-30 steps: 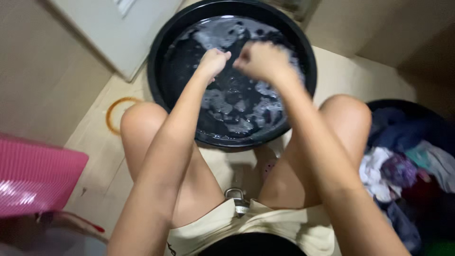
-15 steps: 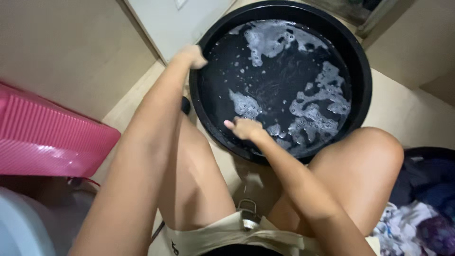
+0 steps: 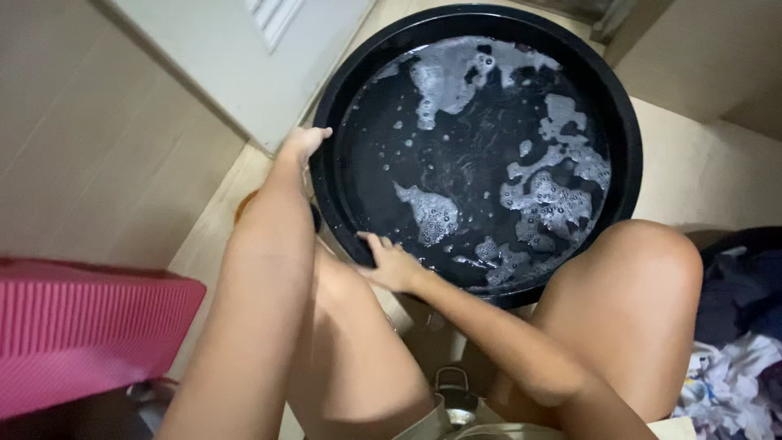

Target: The person hand-washes various garments in a black basin filled with soapy water, then transfers them to a second basin. They repeatedly submerge, agitate, and wring out items including shirts and socks, then pour out the soapy water and refill the basin.

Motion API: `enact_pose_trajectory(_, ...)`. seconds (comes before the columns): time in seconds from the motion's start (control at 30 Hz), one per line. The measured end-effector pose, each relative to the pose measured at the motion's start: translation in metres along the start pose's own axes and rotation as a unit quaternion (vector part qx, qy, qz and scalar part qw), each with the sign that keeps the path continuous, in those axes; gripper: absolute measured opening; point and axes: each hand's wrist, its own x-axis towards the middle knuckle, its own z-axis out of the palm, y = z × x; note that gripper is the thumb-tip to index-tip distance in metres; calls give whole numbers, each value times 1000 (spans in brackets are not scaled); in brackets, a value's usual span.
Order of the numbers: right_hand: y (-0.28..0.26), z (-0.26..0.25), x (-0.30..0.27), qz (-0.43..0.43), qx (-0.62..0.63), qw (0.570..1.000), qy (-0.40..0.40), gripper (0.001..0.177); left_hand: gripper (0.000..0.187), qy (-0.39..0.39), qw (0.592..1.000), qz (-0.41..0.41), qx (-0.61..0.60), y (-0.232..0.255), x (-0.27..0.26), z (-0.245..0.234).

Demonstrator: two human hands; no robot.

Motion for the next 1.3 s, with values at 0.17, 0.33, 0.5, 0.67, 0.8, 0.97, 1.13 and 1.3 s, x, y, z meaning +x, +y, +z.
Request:
enact_pose_trajectory(0.17,2,22,-6,-74,-106,982,140,84,66,-1,1000,-27,-2,-6,7,11)
enact_pose_trajectory(0.33,22,53,11,-27,-176,974,142,61,53,138,969,14,203,-10,3,14)
enact_pose_trajectory(0.5,22,69,16,-11,-171,969,181,56,50,144,966,5,213,-4,-2,15)
enact_pose_trajectory(0.67,19,56,-4,-6,-132,973,187,58,48,134,951,-8,279,18,-18,13)
enact_pose_trajectory(0.8,16,37,-27,-23,-101,978,180,60,42,136,945,-42,295,39,-42,17)
enact_pose_trajectory(0.97,1,11,-65,-37,-94,975,199,67,39,170,956,-47,232,62,-83,27)
enact_pose_trajectory(1.13,-12,-14,-98,2,-77,984,161,77,39,165,953,-29,253,81,-115,27)
enact_pose_trajectory(1.3,-14,-28,-120,-6,-50,979,198,77,40,171,947,-39,270,103,-134,33)
